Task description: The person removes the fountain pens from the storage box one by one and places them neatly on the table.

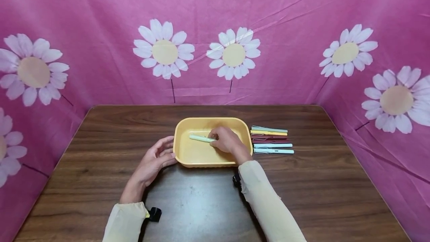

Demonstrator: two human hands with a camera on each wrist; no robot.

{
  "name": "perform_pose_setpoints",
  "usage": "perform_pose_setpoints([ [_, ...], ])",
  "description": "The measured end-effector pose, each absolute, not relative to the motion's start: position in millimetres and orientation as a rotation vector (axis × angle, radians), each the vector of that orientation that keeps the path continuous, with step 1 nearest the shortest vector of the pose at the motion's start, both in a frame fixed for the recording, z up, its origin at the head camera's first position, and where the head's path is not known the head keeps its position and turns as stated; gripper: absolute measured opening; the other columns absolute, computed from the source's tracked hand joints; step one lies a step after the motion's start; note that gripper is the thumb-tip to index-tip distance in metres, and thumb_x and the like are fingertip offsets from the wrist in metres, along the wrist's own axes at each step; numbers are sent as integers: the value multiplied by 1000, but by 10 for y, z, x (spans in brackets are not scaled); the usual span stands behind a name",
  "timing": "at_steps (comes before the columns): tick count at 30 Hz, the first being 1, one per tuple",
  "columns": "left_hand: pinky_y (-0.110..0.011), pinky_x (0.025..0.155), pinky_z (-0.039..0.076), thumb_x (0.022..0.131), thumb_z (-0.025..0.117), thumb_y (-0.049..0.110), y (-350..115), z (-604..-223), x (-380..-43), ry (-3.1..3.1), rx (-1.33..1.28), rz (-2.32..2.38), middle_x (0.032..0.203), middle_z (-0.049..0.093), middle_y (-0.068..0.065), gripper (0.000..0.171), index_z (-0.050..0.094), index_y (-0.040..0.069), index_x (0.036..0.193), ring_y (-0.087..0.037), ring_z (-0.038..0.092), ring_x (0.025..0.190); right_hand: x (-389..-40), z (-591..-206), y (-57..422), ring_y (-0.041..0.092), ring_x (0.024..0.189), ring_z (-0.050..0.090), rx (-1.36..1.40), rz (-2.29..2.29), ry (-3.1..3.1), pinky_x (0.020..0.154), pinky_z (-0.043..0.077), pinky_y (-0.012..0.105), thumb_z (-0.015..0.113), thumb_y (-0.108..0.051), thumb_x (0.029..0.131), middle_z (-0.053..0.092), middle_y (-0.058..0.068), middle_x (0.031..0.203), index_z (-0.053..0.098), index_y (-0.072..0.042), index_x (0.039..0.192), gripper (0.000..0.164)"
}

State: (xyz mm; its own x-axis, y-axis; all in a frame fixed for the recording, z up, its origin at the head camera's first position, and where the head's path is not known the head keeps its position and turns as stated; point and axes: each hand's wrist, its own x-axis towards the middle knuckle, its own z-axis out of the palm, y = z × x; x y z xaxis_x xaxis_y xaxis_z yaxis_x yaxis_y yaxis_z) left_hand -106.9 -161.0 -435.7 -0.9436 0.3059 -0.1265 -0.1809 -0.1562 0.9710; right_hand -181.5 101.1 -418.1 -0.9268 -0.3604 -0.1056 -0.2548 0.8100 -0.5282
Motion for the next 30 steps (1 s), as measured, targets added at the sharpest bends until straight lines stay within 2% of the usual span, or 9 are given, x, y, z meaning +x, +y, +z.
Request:
perform_pose_setpoints([
  [12, -32, 87, 54, 89, 56, 0, -1608, -4364, -1069, 1800, 147, 2169, 137, 36, -24, 59, 31, 6, 142, -25, 54, 114, -1794, -4122, 1026, 10, 74, 55, -478, -907, 2783, 70, 47, 26, 72, -14, 80, 64, -4, 79, 71, -16, 92, 13],
  [30, -30, 87, 54, 88, 58, 2, -1600, -4358, -1070, 1768, 158, 2210, 138, 33, -26, 63, 28, 4, 144, -22, 55, 112, -1737, -3987, 1208, 13, 82, 56, -541, -948, 2805, 75, 48, 28, 68, -13, 83, 65, -1, 87, 70, -14, 100, 16],
])
